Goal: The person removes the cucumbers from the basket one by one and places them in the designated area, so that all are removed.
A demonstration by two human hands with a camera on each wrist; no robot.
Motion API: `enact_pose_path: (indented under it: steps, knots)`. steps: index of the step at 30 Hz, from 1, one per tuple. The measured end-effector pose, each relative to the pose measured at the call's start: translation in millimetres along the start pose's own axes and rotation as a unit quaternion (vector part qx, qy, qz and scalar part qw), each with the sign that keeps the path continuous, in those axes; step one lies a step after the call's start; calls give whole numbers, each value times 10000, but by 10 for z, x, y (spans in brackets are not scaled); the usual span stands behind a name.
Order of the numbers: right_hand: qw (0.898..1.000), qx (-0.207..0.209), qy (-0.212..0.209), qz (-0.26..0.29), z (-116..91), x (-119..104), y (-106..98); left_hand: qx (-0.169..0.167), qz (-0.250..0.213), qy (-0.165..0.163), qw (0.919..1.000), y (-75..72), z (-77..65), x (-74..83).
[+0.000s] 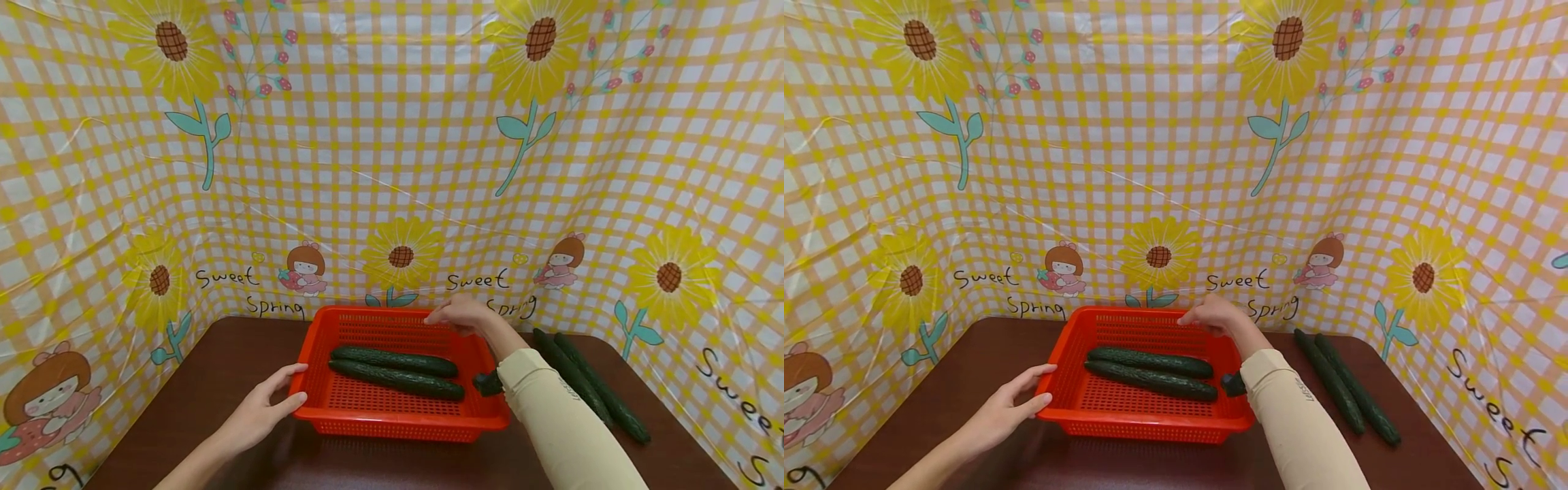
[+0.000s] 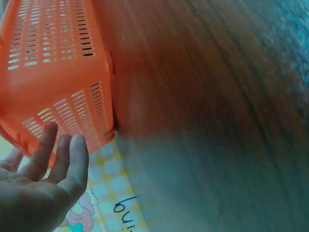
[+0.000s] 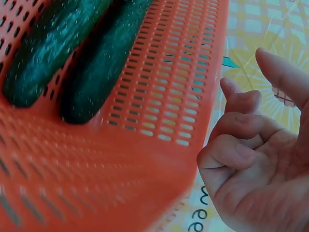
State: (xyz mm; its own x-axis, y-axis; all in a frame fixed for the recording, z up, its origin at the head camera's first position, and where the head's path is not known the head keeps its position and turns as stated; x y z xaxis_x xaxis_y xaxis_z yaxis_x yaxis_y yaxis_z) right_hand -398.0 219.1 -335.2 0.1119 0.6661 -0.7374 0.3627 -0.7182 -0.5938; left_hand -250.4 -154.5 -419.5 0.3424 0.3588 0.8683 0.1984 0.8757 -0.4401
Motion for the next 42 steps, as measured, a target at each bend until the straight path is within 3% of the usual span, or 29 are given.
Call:
enact_pose_path:
  steps: [8, 14, 26, 42]
  knots:
    - [9990, -239, 233, 310, 120, 26, 215, -34, 3, -17, 10000, 16, -23, -15]
    - [9986, -135, 369, 350, 217, 90, 309, -26, -77, 38, 10000, 20, -34, -24]
    - [9986, -129, 513, 80, 294, 270, 431, -26, -76, 52, 10000, 25, -47, -29]
    - [9982, 117, 475, -351, 323, 299, 491, -38, -16, 91, 9999, 12, -7, -7]
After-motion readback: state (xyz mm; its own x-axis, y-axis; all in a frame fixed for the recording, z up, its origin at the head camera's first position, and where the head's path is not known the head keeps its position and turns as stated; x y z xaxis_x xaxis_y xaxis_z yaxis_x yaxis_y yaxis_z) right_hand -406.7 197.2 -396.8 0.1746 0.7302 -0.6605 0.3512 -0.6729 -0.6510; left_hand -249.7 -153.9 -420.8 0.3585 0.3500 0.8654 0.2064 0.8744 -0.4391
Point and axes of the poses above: each hand's wrist, its own z-axis towards the middle knuckle, its own y-axis out of the palm, x = y × z, the point moved 4 cm from there along z, towards the middle knuckle, and after that the axes turned 5 degrees about y, right-handed, at the moved point
